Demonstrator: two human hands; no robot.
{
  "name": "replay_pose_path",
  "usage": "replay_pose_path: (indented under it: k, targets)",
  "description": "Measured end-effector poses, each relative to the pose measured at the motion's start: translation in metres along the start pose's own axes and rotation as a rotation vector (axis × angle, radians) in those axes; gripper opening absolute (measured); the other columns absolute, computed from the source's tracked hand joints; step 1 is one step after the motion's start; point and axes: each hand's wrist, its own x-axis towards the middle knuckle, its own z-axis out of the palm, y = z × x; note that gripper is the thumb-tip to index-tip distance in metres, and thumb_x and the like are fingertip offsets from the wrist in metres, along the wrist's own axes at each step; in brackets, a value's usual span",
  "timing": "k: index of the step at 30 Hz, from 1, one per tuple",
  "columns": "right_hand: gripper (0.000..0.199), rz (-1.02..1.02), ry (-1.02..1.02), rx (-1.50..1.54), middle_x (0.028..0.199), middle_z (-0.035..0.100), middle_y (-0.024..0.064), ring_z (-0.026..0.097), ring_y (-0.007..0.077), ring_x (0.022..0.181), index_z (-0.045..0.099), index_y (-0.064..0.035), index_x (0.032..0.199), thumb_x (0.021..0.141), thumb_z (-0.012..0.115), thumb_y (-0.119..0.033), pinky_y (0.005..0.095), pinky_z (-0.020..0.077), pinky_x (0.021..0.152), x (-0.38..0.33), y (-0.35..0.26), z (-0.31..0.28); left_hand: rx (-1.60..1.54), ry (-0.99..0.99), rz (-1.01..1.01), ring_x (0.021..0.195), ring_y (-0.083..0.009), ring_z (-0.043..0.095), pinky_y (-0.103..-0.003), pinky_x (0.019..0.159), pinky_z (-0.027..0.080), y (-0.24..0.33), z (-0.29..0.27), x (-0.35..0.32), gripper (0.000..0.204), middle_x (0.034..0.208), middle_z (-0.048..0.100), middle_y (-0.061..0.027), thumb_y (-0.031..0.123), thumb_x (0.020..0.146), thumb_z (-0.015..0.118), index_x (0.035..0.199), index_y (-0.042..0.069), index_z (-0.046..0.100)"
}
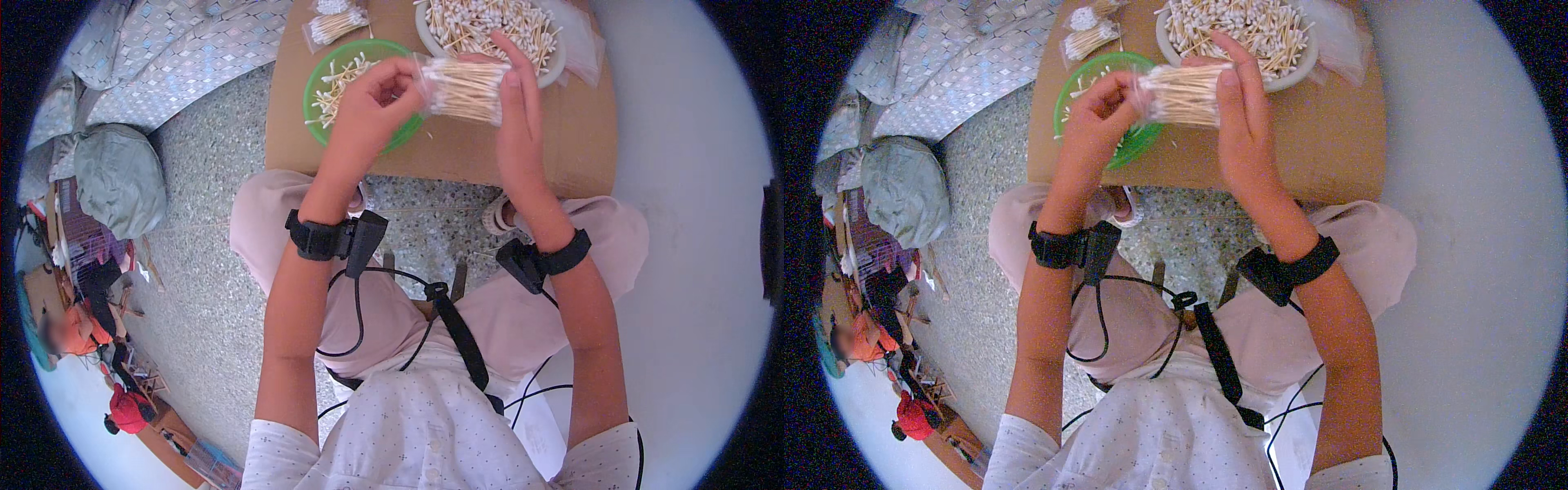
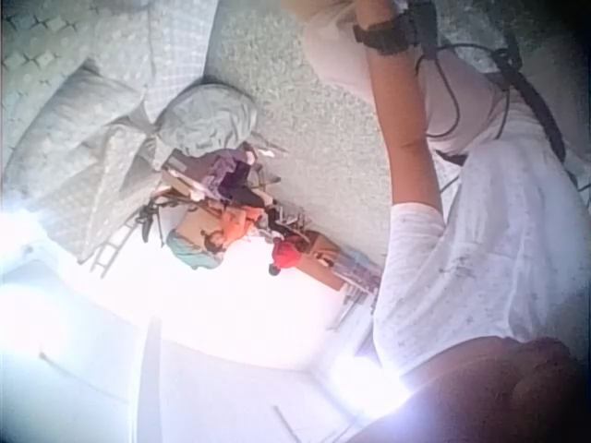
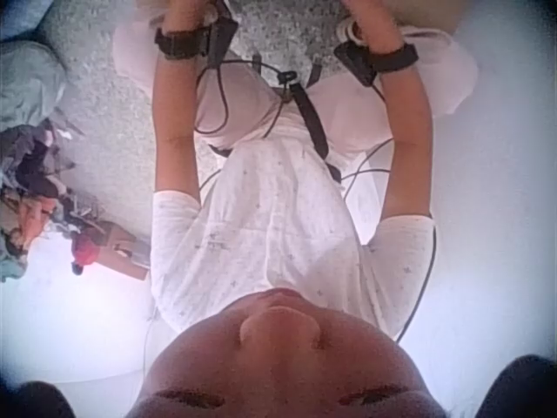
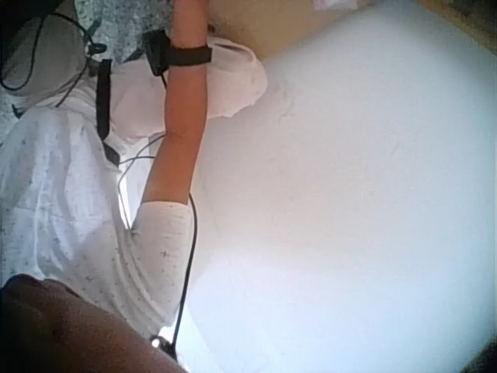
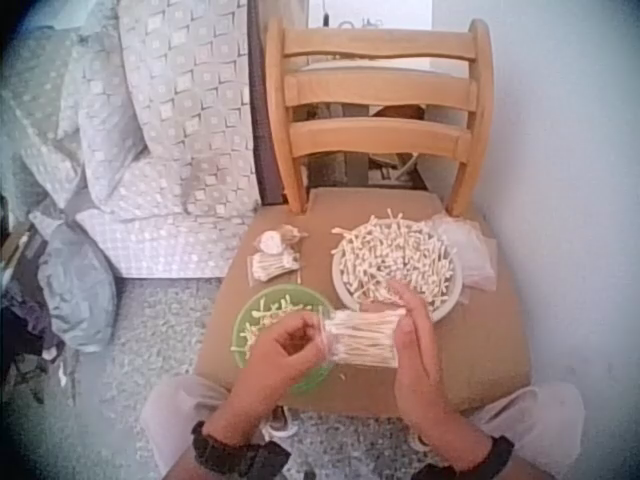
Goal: The recorder is picking cotton swabs from a large bowl and a small plate and placing them into small plastic bags.
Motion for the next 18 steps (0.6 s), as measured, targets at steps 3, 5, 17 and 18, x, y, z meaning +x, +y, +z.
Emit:
replay_pose_path:
  k: [3, 5, 17, 18]
  targets:
    - [0.039, -0.003, -0.003, 0.032, 0.113, 0.062, 0.0131, 0.058, 0.0185, 0.103, 0.042, -0.0058, 0.136, 0.105, 0.034, -0.027, 0.0326, 0.0442, 0.095, -0.001, 0.004, 0.000, 0.136, -0.071, 0.012, 0.077, -0.0056, 0.057, -0.021, 0.071, 0.046, 0.005, 0.002, -0.005, 0.018, 0.084, 0.061, 0.0030, 0.014, 0.087, 0.069, 0.100, 0.003, 0.062]
    - [0.038, -0.029, 0.005, 0.019, 0.112, 0.062, 0.0130, 0.059, 0.0185, 0.102, 0.042, -0.0061, 0.136, 0.105, 0.034, -0.027, 0.0325, 0.0451, 0.094, -0.001, 0.005, -0.001, 0.243, -0.075, 0.019, 0.083, -0.0074, 0.060, -0.023, 0.076, 0.048, 0.007, 0.004, -0.007, 0.017, 0.090, 0.064, 0.0021, 0.014, 0.089, 0.068, 0.101, 0.004, 0.062]
    - [0.036, -0.167, 0.033, -0.210, 0.105, 0.063, 0.0139, 0.060, 0.0205, 0.098, 0.047, -0.0039, 0.132, 0.104, 0.037, -0.025, 0.0356, 0.0465, 0.089, 0.000, 0.001, -0.004, 0.024, 0.021, -0.003, 0.074, -0.0048, 0.056, -0.020, 0.066, 0.046, 0.007, 0.006, -0.003, 0.028, 0.085, 0.065, 0.0004, 0.019, 0.093, 0.064, 0.115, 0.002, 0.066]
    - [0.036, -0.239, -0.007, -0.297, 0.105, 0.063, 0.0150, 0.061, 0.0227, 0.097, 0.047, -0.0035, 0.131, 0.103, 0.038, -0.025, 0.0366, 0.0464, 0.090, 0.000, 0.000, -0.004, 0.027, 0.018, 0.004, 0.075, -0.0047, 0.056, -0.020, 0.066, 0.046, 0.005, 0.005, -0.002, 0.029, 0.086, 0.065, 0.0006, 0.019, 0.093, 0.064, 0.116, 0.002, 0.066]
